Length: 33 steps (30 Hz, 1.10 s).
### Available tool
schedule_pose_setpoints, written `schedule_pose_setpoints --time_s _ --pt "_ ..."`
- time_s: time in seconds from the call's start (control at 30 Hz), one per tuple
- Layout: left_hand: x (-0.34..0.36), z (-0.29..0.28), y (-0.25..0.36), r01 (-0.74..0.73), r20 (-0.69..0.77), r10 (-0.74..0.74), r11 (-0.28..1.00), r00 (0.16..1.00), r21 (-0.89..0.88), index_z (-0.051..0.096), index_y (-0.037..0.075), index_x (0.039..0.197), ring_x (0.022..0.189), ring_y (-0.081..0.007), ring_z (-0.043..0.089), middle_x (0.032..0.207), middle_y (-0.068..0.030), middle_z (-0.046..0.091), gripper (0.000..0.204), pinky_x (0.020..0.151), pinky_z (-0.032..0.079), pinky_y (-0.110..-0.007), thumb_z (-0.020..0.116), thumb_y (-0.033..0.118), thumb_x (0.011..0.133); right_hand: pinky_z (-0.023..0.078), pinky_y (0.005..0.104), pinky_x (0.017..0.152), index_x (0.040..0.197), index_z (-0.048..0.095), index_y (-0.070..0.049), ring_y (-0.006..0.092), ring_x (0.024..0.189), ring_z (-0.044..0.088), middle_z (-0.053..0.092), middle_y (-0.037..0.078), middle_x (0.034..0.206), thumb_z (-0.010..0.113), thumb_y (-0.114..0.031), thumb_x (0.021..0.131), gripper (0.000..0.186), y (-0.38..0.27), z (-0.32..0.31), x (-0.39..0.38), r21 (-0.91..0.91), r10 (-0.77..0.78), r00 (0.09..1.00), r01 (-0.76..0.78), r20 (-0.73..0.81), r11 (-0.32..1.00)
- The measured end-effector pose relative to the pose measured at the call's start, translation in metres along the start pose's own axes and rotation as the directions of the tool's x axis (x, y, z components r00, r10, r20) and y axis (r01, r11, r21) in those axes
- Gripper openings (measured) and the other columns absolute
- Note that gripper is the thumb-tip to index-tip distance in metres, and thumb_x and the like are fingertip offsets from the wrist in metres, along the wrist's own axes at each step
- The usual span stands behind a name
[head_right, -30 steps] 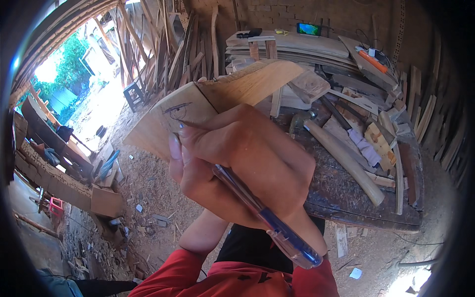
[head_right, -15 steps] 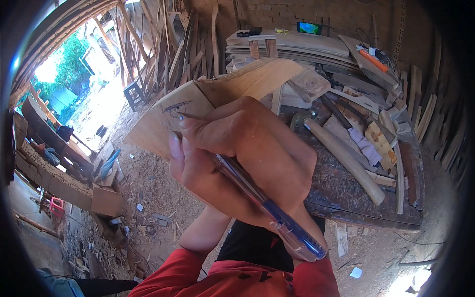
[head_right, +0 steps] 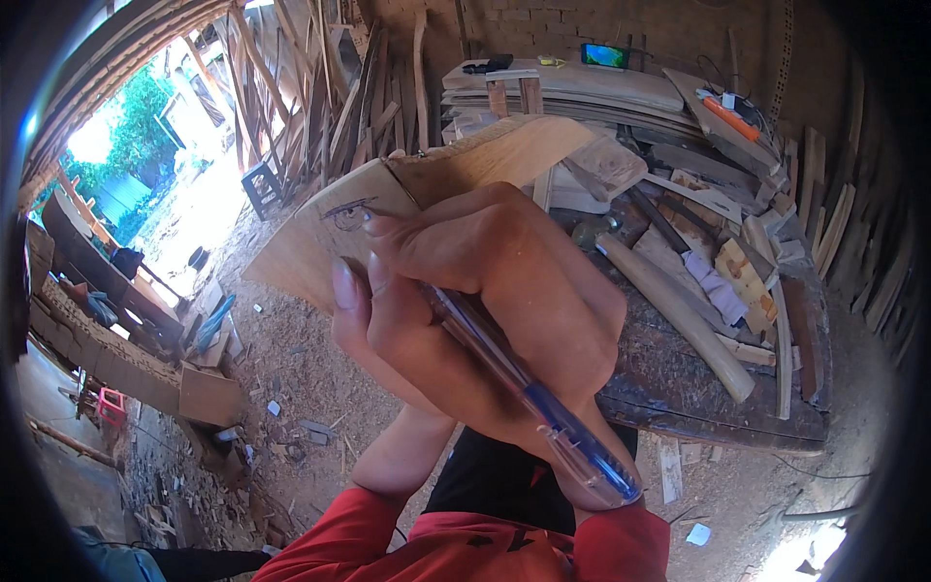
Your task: The person marks wooden components with a pen, then assembles them using a hammer.
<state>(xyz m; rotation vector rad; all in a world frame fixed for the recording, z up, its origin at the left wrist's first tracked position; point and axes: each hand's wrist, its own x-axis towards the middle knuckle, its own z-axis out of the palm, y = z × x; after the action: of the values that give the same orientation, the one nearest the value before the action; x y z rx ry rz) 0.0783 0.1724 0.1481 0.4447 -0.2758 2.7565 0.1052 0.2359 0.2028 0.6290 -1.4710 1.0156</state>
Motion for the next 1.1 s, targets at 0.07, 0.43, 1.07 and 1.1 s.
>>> schedule_pose_setpoints --time_s 0.07,0.43,1.07,1.1 --pt "-0.0001 -0.0004 0.0007 0.044 0.009 -0.043 0.997 0.999 -0.063 0.059 0.006 0.109 0.089 -0.0121 0.059 0.101 -0.0040 0.062 0.031 0.079 0.048 -0.026 0.059 0.032 0.092 0.047 0.0249 0.067 0.094 0.059 0.003 0.0154 0.072 0.060 0.065 0.015 0.084 0.068 0.004 0.079 0.017 0.0002 -0.0003 0.0001 -0.042 -0.030 0.999 0.031 0.029 0.999" --pt "-0.0003 -0.0012 0.0011 0.033 -0.003 -0.033 0.999 0.999 -0.027 0.057 0.004 0.112 0.092 -0.0140 0.060 0.103 -0.0063 0.062 0.036 0.081 0.048 -0.028 0.057 0.033 0.092 0.047 0.0256 0.065 0.093 0.059 0.003 0.0157 0.071 0.060 0.065 0.015 0.084 0.068 0.005 0.079 0.017 -0.0026 -0.0001 0.0009 -0.023 -0.026 0.999 0.027 0.033 0.999" --pt "-0.0001 -0.0005 0.0016 0.033 -0.003 -0.033 0.999 0.999 0.002 0.054 0.001 0.118 0.096 -0.0173 0.061 0.107 -0.0103 0.062 0.043 0.084 0.049 -0.030 0.053 0.036 0.092 0.047 0.0251 0.064 0.095 0.059 0.004 0.0157 0.070 0.059 0.065 0.016 0.084 0.068 0.005 0.079 0.018 0.0012 0.0003 -0.0005 -0.002 -0.057 0.997 0.057 0.055 0.998" --pt "0.0003 -0.0004 0.0015 0.035 -0.002 -0.035 0.999 0.999 0.004 0.054 0.001 0.118 0.096 -0.0174 0.061 0.107 -0.0105 0.062 0.044 0.085 0.049 -0.030 0.053 0.036 0.092 0.047 0.0252 0.064 0.095 0.059 0.004 0.0158 0.069 0.059 0.065 0.016 0.084 0.068 0.005 0.079 0.018 0.0018 0.0008 -0.0004 0.009 -0.053 0.998 0.053 0.029 0.999"
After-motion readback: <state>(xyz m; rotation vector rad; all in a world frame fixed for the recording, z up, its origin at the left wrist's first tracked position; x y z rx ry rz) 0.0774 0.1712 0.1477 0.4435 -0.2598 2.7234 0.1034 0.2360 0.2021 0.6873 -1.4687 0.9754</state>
